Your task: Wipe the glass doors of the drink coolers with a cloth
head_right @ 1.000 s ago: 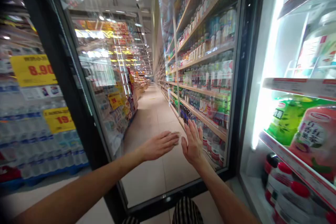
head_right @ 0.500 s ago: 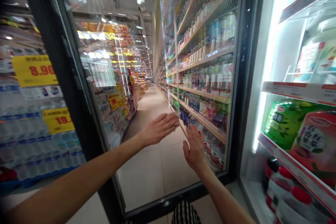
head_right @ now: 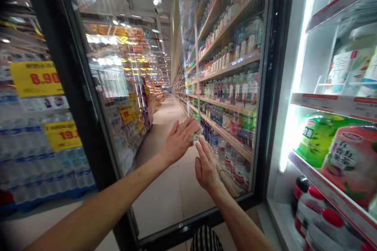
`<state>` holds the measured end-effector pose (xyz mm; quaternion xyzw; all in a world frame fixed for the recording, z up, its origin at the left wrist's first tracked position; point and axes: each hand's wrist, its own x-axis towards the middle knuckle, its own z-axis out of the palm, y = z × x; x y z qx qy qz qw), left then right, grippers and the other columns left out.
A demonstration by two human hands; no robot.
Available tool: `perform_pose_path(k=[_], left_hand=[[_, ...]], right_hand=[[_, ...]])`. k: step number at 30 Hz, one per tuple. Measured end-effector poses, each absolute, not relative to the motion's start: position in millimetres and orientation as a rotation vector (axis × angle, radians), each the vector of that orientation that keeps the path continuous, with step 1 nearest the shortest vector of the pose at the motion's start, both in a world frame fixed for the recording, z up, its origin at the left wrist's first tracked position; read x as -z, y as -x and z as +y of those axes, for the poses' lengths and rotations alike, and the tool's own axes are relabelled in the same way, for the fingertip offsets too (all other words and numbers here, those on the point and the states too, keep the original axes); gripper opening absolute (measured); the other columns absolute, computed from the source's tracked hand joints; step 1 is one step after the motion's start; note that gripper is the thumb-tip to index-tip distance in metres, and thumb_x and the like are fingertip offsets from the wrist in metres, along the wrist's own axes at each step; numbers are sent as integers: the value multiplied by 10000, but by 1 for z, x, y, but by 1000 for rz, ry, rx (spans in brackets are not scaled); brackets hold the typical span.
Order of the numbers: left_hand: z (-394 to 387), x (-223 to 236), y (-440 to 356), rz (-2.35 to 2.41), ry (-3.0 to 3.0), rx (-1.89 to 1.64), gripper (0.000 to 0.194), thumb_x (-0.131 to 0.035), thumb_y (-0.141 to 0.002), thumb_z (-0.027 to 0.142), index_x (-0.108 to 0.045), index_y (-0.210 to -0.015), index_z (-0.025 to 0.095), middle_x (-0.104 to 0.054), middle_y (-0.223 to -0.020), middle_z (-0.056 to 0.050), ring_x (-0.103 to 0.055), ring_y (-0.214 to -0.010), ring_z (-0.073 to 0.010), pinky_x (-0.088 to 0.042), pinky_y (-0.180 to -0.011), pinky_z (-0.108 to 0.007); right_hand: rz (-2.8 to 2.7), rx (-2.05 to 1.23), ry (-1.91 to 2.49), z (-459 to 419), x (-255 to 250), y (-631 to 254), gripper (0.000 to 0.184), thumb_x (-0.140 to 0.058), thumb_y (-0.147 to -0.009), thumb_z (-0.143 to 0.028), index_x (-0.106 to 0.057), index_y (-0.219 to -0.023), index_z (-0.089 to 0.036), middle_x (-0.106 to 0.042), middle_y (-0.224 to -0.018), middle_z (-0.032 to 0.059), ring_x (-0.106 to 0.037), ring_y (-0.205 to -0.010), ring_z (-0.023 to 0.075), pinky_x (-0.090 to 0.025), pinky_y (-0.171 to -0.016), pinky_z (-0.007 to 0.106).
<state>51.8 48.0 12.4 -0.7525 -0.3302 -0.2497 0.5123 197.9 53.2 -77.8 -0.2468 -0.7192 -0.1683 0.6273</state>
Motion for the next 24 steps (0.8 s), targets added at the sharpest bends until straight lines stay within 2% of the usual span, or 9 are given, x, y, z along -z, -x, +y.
perform_pose_path(k=[2, 4, 7, 10, 13, 16, 18, 22, 24], left_hand=[[48, -16, -52, -868, 1770, 694, 527, -391, -881, 333, -292, -1348, 107, -346, -1406, -100, -172, -1357, -212, -149, -1111, -445], [44, -15, -46, -879, 1776, 724, 516, -362, -886, 289, -271, -1358, 102, -368, -1392, -102, -181, -1354, -206, -130, -1115, -433], [30, -7, -27, -883, 1826, 729, 592, -385, -863, 261, -178, -1389, 86, -381, -1382, -122, -185, -1352, -211, -142, -1110, -431], [16, 2, -8, -924, 1832, 761, 677, -448, -836, 271, -120, -1406, 111, -398, -1369, -136, -207, -1346, -224, -178, -1094, -450], [9, 11, 2, -983, 1767, 819, 657, -461, -828, 213, -151, -1404, 148, -422, -1354, -127, -234, -1337, -221, -207, -1081, -457], [7, 20, 3, -1034, 1706, 846, 627, -470, -826, 202, -202, -1390, 146, -431, -1345, -127, -243, -1334, -214, -207, -1080, -452], [7, 26, 3, -1059, 1693, 829, 596, -474, -824, 199, -251, -1374, 147, -436, -1341, -123, -238, -1335, -205, -196, -1086, -433], [7, 34, 1, -1090, 1651, 850, 514, -493, -811, 203, -380, -1311, 169, -454, -1326, -107, -251, -1329, -197, -159, -1100, -409], [9, 36, -1, -1105, 1628, 871, 482, -501, -807, 206, -423, -1282, 175, -453, -1327, -107, -272, -1322, -205, -154, -1099, -418]], right_hand=[[-1633, 313, 500, 52, 65, -182, 565, -337, -851, -120, -225, -1390, -242, -312, -1434, 76, -324, -1309, 211, -365, -1040, 452], [-1601, 267, 471, 53, 52, -165, 562, -316, -861, -131, -195, -1399, -238, -305, -1437, 74, -308, -1317, 199, -362, -1047, 433], [-1539, 281, 485, 57, 35, -140, 547, -295, -877, -180, -164, -1405, -237, -302, -1434, 70, -260, -1338, 200, -316, -1072, 456], [-1463, 359, 602, 60, 18, -116, 485, -321, -884, -253, -277, -1366, -230, -298, -1433, 68, -181, -1363, 228, -255, -1086, 493], [-1418, 450, 723, 64, 8, -111, 381, -384, -875, -302, -462, -1241, -228, -309, -1429, 62, -164, -1366, 245, -216, -1089, 506], [-1435, 549, 744, 82, 23, -150, 324, -414, -867, -285, -528, -1167, -242, -377, -1397, 51, -213, -1355, 230, -238, -1078, 496], [-1365, 558, 816, 103, 45, -195, 346, -414, -860, -278, -518, -1187, -237, -409, -1378, 70, -257, -1338, 246, -250, -1057, 530], [-929, 357, 1058, 133, 78, -256, 433, -341, -868, -280, -461, -1254, -124, -371, -1380, 195, -303, -1306, 315, -292, -986, 613], [-995, 335, 1002, 124, 81, -241, 454, -350, -865, -265, -413, -1297, -139, -315, -1417, 178, -267, -1326, 302, -288, -1005, 599]])
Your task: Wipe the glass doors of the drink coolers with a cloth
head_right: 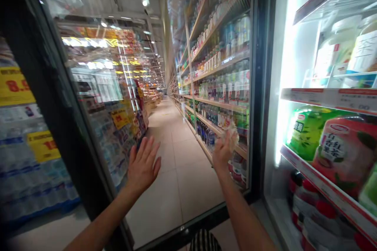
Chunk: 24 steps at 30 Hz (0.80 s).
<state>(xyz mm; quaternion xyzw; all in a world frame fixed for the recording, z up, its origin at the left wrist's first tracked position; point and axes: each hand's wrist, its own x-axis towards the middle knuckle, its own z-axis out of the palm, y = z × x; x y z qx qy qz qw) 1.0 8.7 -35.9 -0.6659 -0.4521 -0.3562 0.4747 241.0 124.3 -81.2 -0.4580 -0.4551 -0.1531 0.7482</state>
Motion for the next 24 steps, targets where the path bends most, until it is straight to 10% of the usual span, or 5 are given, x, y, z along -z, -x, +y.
perform_pose_path(k=[6, 16, 24], left_hand=[[9, 38, -1, -1114, 1656, 869, 491, -506, -807, 210, -418, -1289, 168, -426, -1343, -122, -294, -1313, -224, -171, -1087, -437], [9, 43, -6, -1137, 1617, 912, 524, -504, -806, 208, -386, -1317, 194, -427, -1343, -105, -267, -1323, -212, -144, -1098, -435], [10, 44, -8, -1157, 1624, 918, 507, -510, -805, 212, -411, -1302, 187, -415, -1350, -119, -288, -1315, -230, -152, -1090, -455]], right_hand=[[-1698, 678, 555, 72, 75, -154, 423, -455, -805, -173, -501, -1217, -256, -459, -1345, 45, -261, -1338, 228, -248, -1080, 475], [-990, 405, 1070, 150, 87, -278, 476, -334, -872, -304, -394, -1311, -128, -319, -1410, 195, -245, -1335, 301, -285, -1008, 590], [-1762, 757, 604, 99, 77, -206, 419, -473, -792, -208, -512, -1207, -250, -405, -1383, 56, -254, -1340, 245, -264, -1067, 497]])
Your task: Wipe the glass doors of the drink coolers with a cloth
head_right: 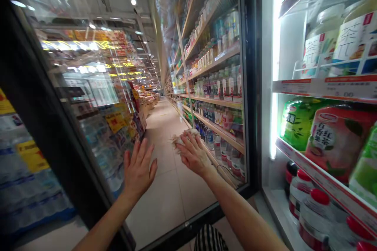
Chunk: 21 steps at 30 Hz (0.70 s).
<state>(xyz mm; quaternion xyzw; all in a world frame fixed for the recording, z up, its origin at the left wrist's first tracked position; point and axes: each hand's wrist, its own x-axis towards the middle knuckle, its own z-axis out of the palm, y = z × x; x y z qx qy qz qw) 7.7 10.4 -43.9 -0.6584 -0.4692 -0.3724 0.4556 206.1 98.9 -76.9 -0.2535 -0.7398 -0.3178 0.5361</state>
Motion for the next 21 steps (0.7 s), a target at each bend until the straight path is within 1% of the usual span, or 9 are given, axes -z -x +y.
perform_pose_path(k=[3, 5, 7, 9, 12, 14, 16, 18, 21], left_hand=[[9, 43, -9, -1149, 1623, 920, 516, -517, -801, 216, -408, -1304, 191, -426, -1343, -114, -283, -1317, -223, -139, -1096, -444], [8, 43, -10, -1147, 1623, 930, 535, -518, -798, 215, -390, -1317, 200, -422, -1346, -109, -273, -1321, -219, -128, -1099, -442], [9, 44, -11, -1150, 1616, 942, 553, -522, -796, 216, -373, -1328, 208, -421, -1347, -107, -266, -1324, -214, -122, -1101, -440], [10, 45, -12, -1161, 1606, 950, 565, -525, -795, 214, -359, -1335, 213, -416, -1350, -107, -258, -1327, -209, -117, -1102, -437], [12, 46, -12, -1170, 1602, 955, 576, -529, -795, 216, -347, -1342, 215, -398, -1361, -111, -241, -1333, -208, -109, -1103, -440], [12, 46, -12, -1166, 1603, 950, 580, -529, -799, 225, -338, -1346, 215, -386, -1369, -113, -235, -1335, -213, -110, -1102, -447], [11, 46, -12, -1162, 1609, 941, 580, -525, -803, 231, -332, -1349, 214, -388, -1367, -114, -240, -1332, -217, -117, -1100, -454], [9, 45, -12, -1172, 1622, 932, 571, -515, -807, 228, -334, -1349, 215, -395, -1363, -113, -253, -1327, -221, -121, -1100, -458], [7, 44, -12, -1187, 1643, 940, 573, -508, -806, 219, -332, -1351, 223, -401, -1362, -106, -259, -1326, -224, -114, -1104, -457]], right_hand=[[-1494, 678, 893, 126, 80, -254, 417, -442, -812, -258, -497, -1225, -244, -386, -1395, 92, -279, -1328, 260, -197, -1056, 569], [-1150, 476, 1099, 147, 78, -282, 462, -378, -840, -301, -432, -1287, -195, -319, -1425, 140, -259, -1330, 296, -208, -1018, 624], [-983, 344, 1124, 156, 72, -289, 505, -345, -852, -317, -376, -1326, -146, -269, -1441, 170, -221, -1341, 313, -225, -1011, 629], [-1073, 366, 1005, 149, 66, -272, 520, -371, -843, -295, -351, -1342, -150, -243, -1455, 157, -192, -1352, 302, -238, -1033, 596], [-1437, 544, 741, 117, 62, -219, 535, -435, -806, -207, -360, -1336, -219, -228, -1470, 93, -186, -1359, 278, -262, -1051, 553], [-1666, 638, 559, 99, 60, -190, 514, -460, -782, -163, -425, -1290, -236, -290, -1448, 67, -222, -1351, 252, -294, -1057, 498], [-1766, 704, 455, 93, 58, -184, 472, -472, -772, -148, -487, -1233, -247, -342, -1424, 53, -268, -1335, 228, -293, -1065, 463], [-1656, 706, 553, 105, 54, -203, 436, -478, -780, -179, -512, -1208, -249, -327, -1430, 64, -282, -1328, 239, -252, -1070, 500], [-1200, 509, 945, 141, 38, -255, 435, -451, -808, -296, -494, -1235, -232, -250, -1457, 115, -245, -1332, 312, -195, -1021, 626]])
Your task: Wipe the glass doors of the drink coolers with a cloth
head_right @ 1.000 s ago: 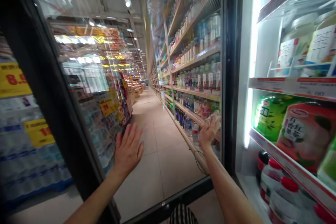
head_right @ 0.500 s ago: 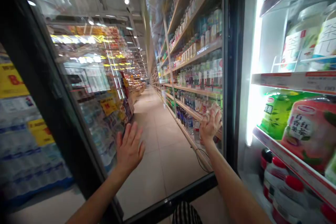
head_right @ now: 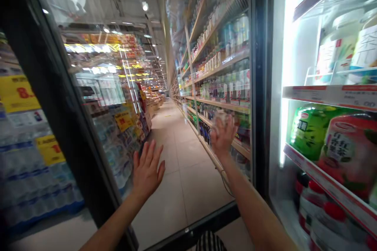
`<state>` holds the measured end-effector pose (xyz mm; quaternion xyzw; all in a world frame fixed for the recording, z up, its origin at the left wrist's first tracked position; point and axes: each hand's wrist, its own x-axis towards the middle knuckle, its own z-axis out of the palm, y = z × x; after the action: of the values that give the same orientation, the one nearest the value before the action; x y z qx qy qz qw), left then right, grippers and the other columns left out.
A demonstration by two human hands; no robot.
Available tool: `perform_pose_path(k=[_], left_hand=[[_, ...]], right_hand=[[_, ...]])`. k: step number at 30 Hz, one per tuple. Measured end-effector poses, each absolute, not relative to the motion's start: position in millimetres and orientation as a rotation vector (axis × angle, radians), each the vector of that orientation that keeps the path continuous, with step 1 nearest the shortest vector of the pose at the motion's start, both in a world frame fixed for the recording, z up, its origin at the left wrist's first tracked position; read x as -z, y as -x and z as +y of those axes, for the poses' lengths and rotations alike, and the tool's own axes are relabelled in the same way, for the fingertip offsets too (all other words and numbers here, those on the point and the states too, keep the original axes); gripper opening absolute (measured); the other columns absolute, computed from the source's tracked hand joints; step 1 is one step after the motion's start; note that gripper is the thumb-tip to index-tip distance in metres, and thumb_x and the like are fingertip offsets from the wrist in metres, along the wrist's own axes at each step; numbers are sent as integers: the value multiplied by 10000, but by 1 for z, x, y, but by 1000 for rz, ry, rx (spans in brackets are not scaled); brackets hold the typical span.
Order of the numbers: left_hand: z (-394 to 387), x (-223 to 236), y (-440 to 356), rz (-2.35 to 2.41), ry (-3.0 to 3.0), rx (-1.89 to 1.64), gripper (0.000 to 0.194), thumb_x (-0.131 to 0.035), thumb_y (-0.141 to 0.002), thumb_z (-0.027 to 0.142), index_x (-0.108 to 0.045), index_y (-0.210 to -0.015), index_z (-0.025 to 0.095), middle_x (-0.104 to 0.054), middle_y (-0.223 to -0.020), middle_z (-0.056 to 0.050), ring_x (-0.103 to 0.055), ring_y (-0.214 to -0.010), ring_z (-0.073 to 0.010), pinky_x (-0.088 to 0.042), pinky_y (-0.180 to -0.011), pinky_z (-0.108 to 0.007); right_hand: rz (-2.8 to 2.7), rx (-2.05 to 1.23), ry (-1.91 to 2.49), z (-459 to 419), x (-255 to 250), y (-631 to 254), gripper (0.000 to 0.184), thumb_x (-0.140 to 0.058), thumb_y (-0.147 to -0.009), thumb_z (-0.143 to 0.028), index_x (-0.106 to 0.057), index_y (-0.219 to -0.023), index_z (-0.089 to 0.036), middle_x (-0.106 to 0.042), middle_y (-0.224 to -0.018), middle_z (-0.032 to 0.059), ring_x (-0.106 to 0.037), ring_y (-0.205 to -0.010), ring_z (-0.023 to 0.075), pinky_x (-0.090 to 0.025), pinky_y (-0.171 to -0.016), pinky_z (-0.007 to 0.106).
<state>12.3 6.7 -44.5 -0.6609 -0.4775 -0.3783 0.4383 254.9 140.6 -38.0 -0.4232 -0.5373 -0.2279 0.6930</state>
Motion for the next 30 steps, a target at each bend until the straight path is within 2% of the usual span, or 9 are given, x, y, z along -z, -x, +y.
perform_pose_path(k=[3, 5, 10, 13, 16, 19, 23, 26, 30], left_hand=[[7, 44, -13, -1191, 1647, 950, 586, -506, -802, 215, -319, -1357, 226, -392, -1369, -103, -247, -1330, -226, -103, -1107, -460], [8, 45, -13, -1191, 1644, 944, 576, -508, -804, 220, -330, -1352, 223, -396, -1367, -107, -246, -1331, -227, -108, -1105, -463], [7, 43, -6, -1161, 1647, 884, 547, -509, -803, 210, -366, -1331, 208, -396, -1367, -120, -233, -1336, -224, -130, -1100, -459], [4, 31, 6, -1102, 1672, 821, 563, -504, -807, 221, -339, -1345, 195, -421, -1352, -117, -259, -1328, -208, -134, -1103, -434], [1, 8, 16, -1102, 1642, 848, 590, -527, -801, 290, -330, -1350, 205, -415, -1358, -114, -274, -1323, -223, -139, -1100, -443], [2, -18, 20, -1121, 1579, 895, 622, -532, -795, 312, -297, -1365, 227, -356, -1400, -102, -246, -1333, -243, -145, -1092, -467], [8, -41, 20, -1123, 1516, 927, 622, -506, -810, 284, -259, -1379, 240, -318, -1424, -89, -229, -1341, -239, -135, -1093, -473], [9, -48, 23, -1127, 1514, 922, 612, -499, -814, 289, -265, -1377, 239, -311, -1428, -86, -233, -1340, -233, -133, -1094, -465], [4, -51, 32, -1124, 1513, 910, 581, -481, -820, 292, -290, -1366, 239, -321, -1425, -86, -247, -1335, -236, -143, -1087, -469]], right_hand=[[-847, 282, 1103, 166, 16, -283, 460, -383, -829, -336, -482, -1253, -189, -253, -1441, 163, -261, -1319, 334, -240, -995, 628], [-828, 282, 1052, 164, 6, -272, 465, -372, -833, -330, -479, -1257, -171, -296, -1419, 168, -267, -1316, 327, -258, -1003, 607], [-1380, 598, 733, 130, 10, -221, 454, -411, -829, -254, -453, -1279, -211, -316, -1429, 99, -211, -1352, 264, -291, -1044, 510], [-1577, 696, 694, 137, 10, -245, 428, -443, -812, -270, -498, -1236, -242, -350, -1417, 70, -244, -1342, 255, -275, -1056, 501], [-1154, 513, 938, 163, -8, -288, 472, -387, -824, -307, -470, -1265, -162, -350, -1406, 138, -261, -1328, 298, -258, -1034, 568], [-943, 384, 989, 168, -29, -286, 510, -342, -827, -290, -435, -1286, -87, -346, -1394, 189, -272, -1321, 306, -277, -1027, 564], [-1480, 675, 639, 131, -27, -221, 503, -391, -813, -238, -407, -1313, -187, -336, -1422, 95, -190, -1362, 230, -257, -1077, 480], [-1803, 823, 394, 117, -17, -203, 515, -449, -779, -222, -430, -1292, -266, -371, -1408, 40, -223, -1353, 206, -253, -1086, 450], [-1351, 617, 743, 149, -36, -257, 498, -419, -793, -286, -448, -1283, -205, -344, -1417, 92, -238, -1342, 266, -244, -1064, 523]])
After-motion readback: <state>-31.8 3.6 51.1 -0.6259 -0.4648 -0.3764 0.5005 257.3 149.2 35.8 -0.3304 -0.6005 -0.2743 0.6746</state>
